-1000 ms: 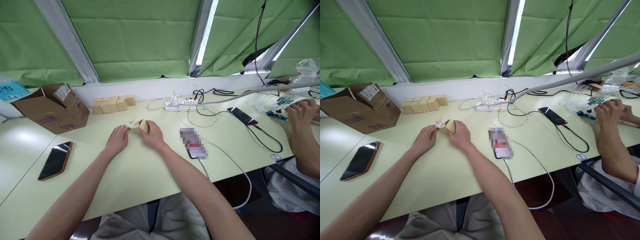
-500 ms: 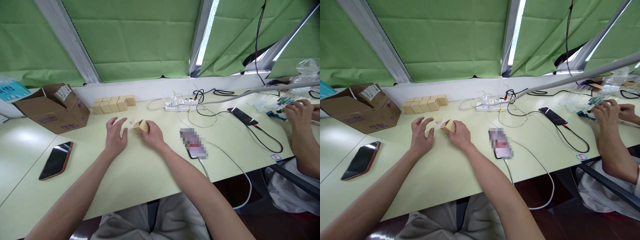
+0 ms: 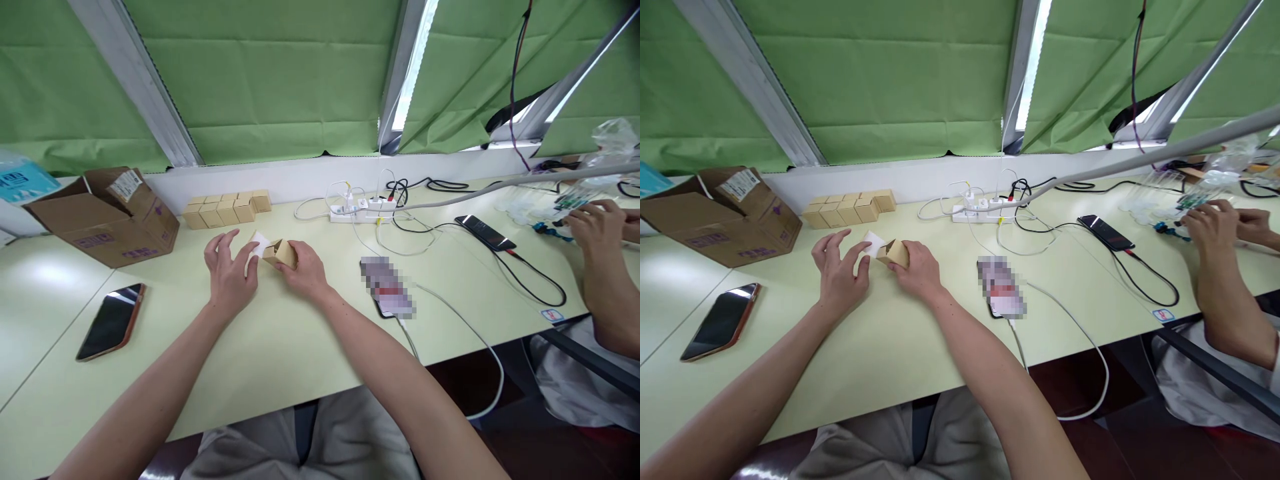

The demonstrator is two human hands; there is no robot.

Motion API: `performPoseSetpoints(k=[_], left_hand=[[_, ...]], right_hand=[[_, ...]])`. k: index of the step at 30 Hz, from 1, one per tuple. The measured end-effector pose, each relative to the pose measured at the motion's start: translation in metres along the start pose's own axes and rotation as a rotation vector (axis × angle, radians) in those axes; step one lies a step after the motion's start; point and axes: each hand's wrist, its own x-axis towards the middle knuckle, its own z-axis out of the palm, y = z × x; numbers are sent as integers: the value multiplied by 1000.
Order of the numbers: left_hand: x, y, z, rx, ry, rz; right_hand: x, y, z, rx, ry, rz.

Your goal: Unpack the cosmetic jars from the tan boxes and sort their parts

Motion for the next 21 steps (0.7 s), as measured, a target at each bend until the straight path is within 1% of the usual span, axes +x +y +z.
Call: performPoseSetpoints(k=[4,8,10,12,16,18,21], left_hand=[[3,2,-1,19,77,-74],[5,4,-3,11,144,-175],[5,5,-4,11,165,-191],[5,6,-6,2,143,-159],[4,13,-9,-65,43,-54],[4,16,-11,-82,18,-61],[5,17,-12,-88,-7,-108]], right_hand=[[1,6,4,73,47,-94],[0,9,6,117,52,-213],[0,9,6,119,41,-251],[-1,9,5,111,31,-266],[-3,7,3,85,31,-248],[-3,7,3,77,47,-229],[-3,8,4,68,68,-209]])
